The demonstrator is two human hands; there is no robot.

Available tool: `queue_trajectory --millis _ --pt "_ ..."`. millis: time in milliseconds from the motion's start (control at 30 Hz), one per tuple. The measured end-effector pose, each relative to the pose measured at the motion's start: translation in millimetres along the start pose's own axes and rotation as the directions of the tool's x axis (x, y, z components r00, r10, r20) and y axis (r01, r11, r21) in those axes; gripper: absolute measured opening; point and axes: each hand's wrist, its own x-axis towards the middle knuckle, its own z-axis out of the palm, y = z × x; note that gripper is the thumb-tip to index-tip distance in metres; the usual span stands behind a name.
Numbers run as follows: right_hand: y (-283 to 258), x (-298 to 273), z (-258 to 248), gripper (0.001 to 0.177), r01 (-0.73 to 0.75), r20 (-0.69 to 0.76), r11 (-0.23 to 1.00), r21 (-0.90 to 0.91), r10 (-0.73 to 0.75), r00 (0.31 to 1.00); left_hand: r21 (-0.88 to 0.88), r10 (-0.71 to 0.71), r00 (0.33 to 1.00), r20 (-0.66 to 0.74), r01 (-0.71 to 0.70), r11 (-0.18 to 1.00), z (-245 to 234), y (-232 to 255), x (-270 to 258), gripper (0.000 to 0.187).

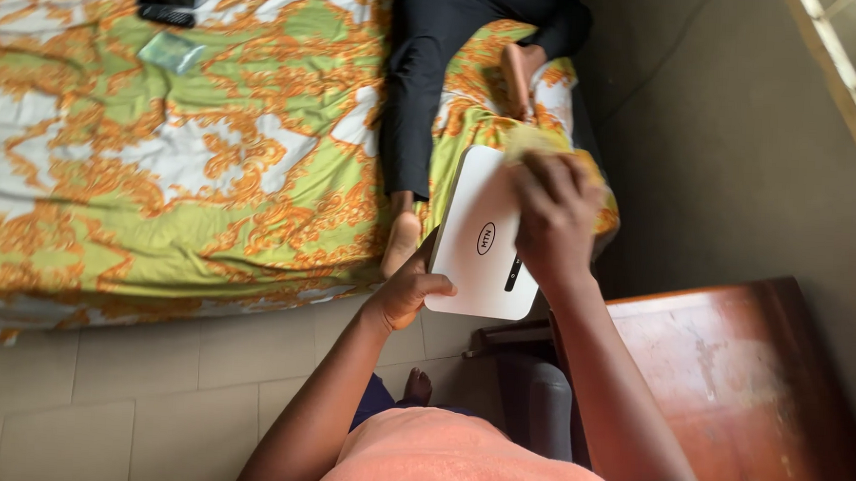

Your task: Cleaning a wireless router with a cloth and then folding a stack of clothes on a bed.

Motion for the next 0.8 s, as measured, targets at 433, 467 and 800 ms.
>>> queue_trajectory --millis 433,467,800 --pt "-102 18 41 0.044 0.343 -0.05 0.899 0.27 -0.343 0.938 -0.046 0.205 0.939 -0.277 -0.226 0.973 -46 28 -58 0.105" --pt "-100 22 45 0.041 0.289 -0.045 0.918 0.271 -0.288 0.957 -0.025 0.195 0.942 -0.274 -0.21 0.977 -54 29 -65 0.099" --pt "-174 46 68 0.058 0.041 0.013 0.923 0.381 -0.05 0.999 -0.054 0.268 0.871 -0.411 -0.317 0.947 -128 29 -125 0.088"
